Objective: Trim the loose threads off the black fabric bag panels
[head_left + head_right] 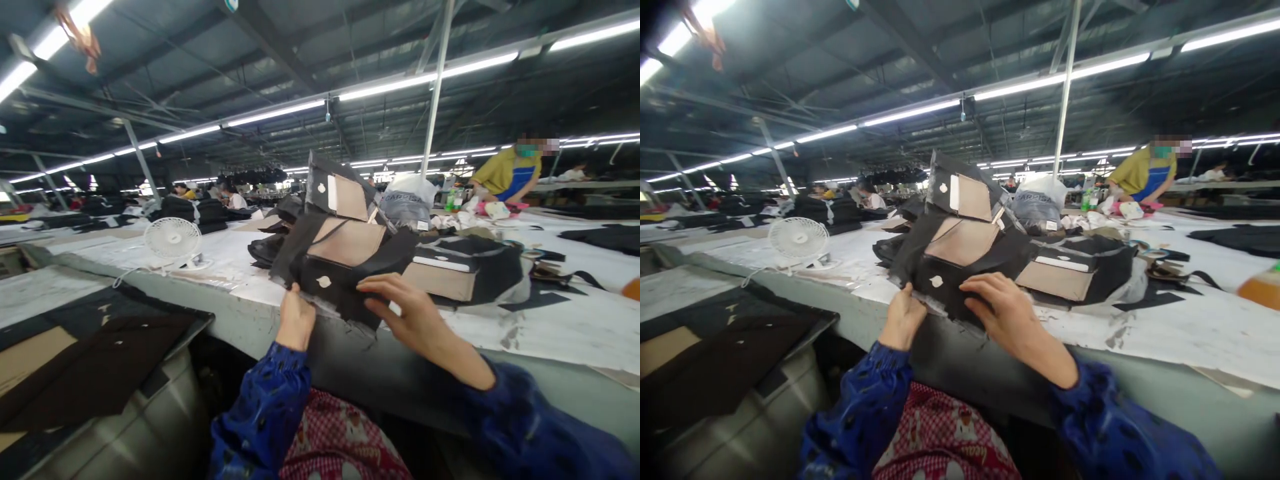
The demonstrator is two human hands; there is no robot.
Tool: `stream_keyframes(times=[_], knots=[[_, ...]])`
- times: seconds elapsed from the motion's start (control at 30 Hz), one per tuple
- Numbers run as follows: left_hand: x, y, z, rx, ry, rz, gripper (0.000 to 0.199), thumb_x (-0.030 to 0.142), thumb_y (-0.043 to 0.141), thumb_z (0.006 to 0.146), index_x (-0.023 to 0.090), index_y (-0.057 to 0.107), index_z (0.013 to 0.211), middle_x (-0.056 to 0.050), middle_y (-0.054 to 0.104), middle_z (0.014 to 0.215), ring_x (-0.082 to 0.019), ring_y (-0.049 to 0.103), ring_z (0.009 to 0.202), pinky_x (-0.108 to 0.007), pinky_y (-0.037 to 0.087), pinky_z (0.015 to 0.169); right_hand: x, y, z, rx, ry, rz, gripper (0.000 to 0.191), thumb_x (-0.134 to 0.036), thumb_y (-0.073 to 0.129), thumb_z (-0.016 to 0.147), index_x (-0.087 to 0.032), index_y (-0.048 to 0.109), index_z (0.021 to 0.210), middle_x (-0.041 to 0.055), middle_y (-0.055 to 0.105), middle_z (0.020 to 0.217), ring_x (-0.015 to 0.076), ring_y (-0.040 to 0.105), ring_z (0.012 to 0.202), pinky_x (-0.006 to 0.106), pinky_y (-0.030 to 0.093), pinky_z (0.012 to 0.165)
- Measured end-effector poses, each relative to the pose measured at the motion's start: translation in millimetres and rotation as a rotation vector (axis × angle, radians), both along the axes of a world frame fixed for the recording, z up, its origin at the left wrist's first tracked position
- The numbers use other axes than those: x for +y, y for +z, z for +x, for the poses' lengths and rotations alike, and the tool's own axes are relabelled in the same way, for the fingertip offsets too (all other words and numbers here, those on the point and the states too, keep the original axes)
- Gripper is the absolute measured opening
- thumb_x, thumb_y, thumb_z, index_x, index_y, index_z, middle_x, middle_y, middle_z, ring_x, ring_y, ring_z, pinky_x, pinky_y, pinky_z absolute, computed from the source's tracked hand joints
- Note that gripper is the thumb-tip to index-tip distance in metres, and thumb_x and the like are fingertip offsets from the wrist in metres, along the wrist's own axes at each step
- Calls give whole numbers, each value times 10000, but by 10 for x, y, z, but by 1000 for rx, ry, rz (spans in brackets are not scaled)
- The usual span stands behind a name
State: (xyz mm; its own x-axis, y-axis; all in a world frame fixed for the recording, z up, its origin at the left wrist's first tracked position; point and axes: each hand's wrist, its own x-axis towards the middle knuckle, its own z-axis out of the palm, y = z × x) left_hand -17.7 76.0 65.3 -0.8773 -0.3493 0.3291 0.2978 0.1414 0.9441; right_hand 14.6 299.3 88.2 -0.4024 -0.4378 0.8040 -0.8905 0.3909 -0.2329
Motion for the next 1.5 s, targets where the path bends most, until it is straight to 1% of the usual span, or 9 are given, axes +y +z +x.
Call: stream_keyframes(times=[0.13, 0.23, 0.37, 0.47, 0.6, 0.83, 1.1, 1.33, 1.5], knots=[[91, -415, 249, -128, -71, 208, 186, 255, 362, 908, 202, 482, 777, -84, 651, 824, -184, 666, 803, -362, 559, 749, -108, -419, -275, -123, -56, 393, 266, -284, 471, 959, -193, 653, 1131, 98, 663, 1172, 238, 614, 1057, 409, 487, 899], [-79, -568, 511, -113, 26, 245, 107, 271, 419, 896, 184, 482, 895, -100, 632, 925, -192, 658, 894, -388, 538, 835, -18, -551, -320, -184, -29, 444, 347, -373, 429, 976, -172, 629, 1176, 110, 646, 1206, 238, 590, 1117, 404, 472, 941], [-140, -578, 700, 169, 291, -324, 230, 289, 573, 847, 196, 511, 1048, -100, 572, 1088, -228, 566, 1054, -424, 459, 951, 60, -606, -190, -92, -58, 371, 605, -507, 655, 808, -141, 537, 1275, 151, 571, 1303, 302, 507, 1204, 486, 393, 1026], [104, -541, 639, 328, 35, -781, 292, 199, 549, 864, 207, 514, 1154, -106, 569, 1194, -244, 497, 1176, -434, 387, 1042, 75, -636, -155, -30, -133, 377, 508, -320, 684, 807, -128, 537, 1254, 165, 574, 1286, 314, 527, 1159, 510, 399, 998], [495, -553, 397, 362, -218, -948, 371, 160, 539, 869, 188, 473, 1233, -107, 583, 1214, -239, 511, 1157, -408, 405, 1025, 284, -578, -237, 13, -135, 390, 395, -266, 602, 874, -160, 548, 1251, 150, 578, 1270, 284, 529, 1146, 465, 433, 954], [610, -605, 37, 346, -223, -929, 246, 203, 597, 851, 209, 567, 1095, -80, 625, 1127, -238, 549, 1093, -398, 438, 965, 791, -533, -350, 4, -188, 424, 305, -369, 463, 957, -209, 717, 1011, 105, 650, 974, 218, 560, 880, 353, 448, 769], [898, -529, 184, 462, -193, -1106, 219, 113, 507, 879, 193, 628, 1044, -88, 637, 1110, -265, 491, 1103, -430, 397, 966, 764, -665, -418, -103, -197, 479, 339, -319, 424, 974, -170, 724, 1022, 98, 624, 903, 183, 583, 816, 285, 452, 696], [1216, -550, 84, 183, -290, -903, 85, 135, 597, 825, 187, 641, 773, -36, 647, 819, -202, 547, 839, -339, 431, 783, 1111, -554, -428, -679, 26, 189, 413, -353, 531, 897, -126, 609, 1233, 85, 705, 953, 183, 641, 871, 286, 476, 769], [1236, -464, 37, 51, -296, -853, 135, 174, 600, 818, 184, 659, 698, -31, 653, 778, -183, 553, 798, -308, 417, 751, 1168, -442, -394, -695, -43, 182, 319, -385, 561, 851, -114, 704, 942, 65, 700, 848, 172, 617, 776, 259, 441, 680]])
